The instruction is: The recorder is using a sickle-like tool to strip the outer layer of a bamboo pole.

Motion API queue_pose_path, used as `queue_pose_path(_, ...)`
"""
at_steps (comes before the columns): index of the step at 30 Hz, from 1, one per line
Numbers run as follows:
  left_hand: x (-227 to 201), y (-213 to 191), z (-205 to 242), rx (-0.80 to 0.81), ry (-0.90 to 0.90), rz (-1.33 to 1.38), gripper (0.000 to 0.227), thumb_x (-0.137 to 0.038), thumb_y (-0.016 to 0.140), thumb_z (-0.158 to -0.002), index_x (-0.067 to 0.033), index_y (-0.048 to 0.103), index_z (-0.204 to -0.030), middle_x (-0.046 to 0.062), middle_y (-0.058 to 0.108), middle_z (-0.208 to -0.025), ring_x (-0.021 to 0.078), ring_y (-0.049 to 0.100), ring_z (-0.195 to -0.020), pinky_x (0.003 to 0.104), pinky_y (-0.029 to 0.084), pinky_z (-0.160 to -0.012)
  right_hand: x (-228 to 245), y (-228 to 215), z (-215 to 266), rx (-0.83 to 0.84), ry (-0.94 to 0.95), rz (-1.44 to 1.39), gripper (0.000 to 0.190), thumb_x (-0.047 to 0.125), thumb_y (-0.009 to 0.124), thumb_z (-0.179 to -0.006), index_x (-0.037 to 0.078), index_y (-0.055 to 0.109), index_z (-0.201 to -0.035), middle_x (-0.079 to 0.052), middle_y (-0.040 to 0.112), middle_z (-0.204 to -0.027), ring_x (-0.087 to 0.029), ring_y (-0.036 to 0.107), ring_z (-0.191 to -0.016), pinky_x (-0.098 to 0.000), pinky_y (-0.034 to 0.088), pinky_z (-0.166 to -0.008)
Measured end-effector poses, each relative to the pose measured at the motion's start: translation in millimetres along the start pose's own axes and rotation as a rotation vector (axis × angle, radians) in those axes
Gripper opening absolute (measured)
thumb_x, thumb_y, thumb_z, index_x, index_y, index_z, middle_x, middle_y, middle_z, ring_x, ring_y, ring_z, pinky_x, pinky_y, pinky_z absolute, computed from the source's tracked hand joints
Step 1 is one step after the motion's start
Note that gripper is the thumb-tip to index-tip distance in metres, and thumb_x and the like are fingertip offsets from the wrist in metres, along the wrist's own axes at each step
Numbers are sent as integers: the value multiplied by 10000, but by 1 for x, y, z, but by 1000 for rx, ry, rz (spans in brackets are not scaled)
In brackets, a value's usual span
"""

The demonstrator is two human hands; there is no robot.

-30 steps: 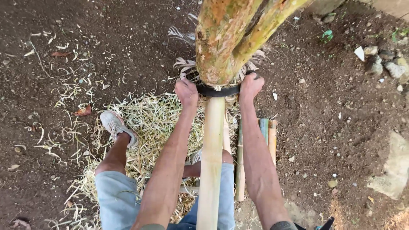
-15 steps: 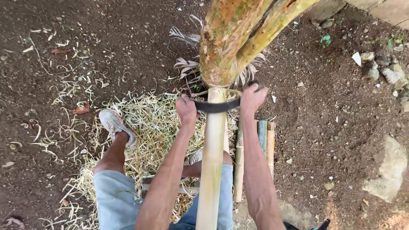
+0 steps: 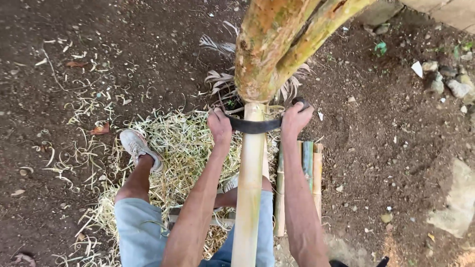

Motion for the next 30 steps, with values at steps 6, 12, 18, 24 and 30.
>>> queue_pose_path(6,8,29,-46,28,-30,67,296,-250,359,-1057,-51,497,-887,106,562,-781,177,555,-587,311,521,-387,-4,32,-23,62,221,-62,320,192,436,-972,-44,499,-1178,-163,627,-936,-224,621,-698,-367,555,-608)
queue_pose_path(12,-29,23,-31,26,-1,-23,324,-235,392,-1040,7,433,-828,103,510,-744,234,545,-584,405,484,-475,-56,51,-76,-21,18,94,310,193,521,-988,-94,548,-1102,-191,623,-968,-254,638,-802,-445,532,-741)
queue_pose_path(18,-44,4,-8,-31,158,-234,317,-207,394,-1074,-16,508,-848,111,558,-720,224,534,-605,453,462,-575,-85,29,-21,58,300,-251,255,137,494,-980,-95,540,-1074,-132,595,-882,-185,557,-669,-375,502,-575)
queue_pose_path(24,-27,-4,4,-125,460,-363,279,-168,415,-1107,-16,524,-899,88,552,-700,196,517,-627,433,438,-594,-74,8,15,34,344,-519,214,90,457,-968,-88,479,-1084,-44,534,-720,-118,492,-516,-290,429,-425)
queue_pose_path(30,-27,9,-10,7,192,-149,298,-178,362,-1080,-67,483,-831,24,457,-678,125,403,-551,369,367,-471,-81,34,-20,78,302,-434,240,95,489,-954,-97,578,-1068,-48,573,-726,-118,499,-519,-286,421,-432)
Point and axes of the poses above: each hand's wrist, its own z-axis away from the middle knuckle, its own y-axis out of the palm, x = y × z, the point moved 10 cm from there along -z, towards the middle knuckle
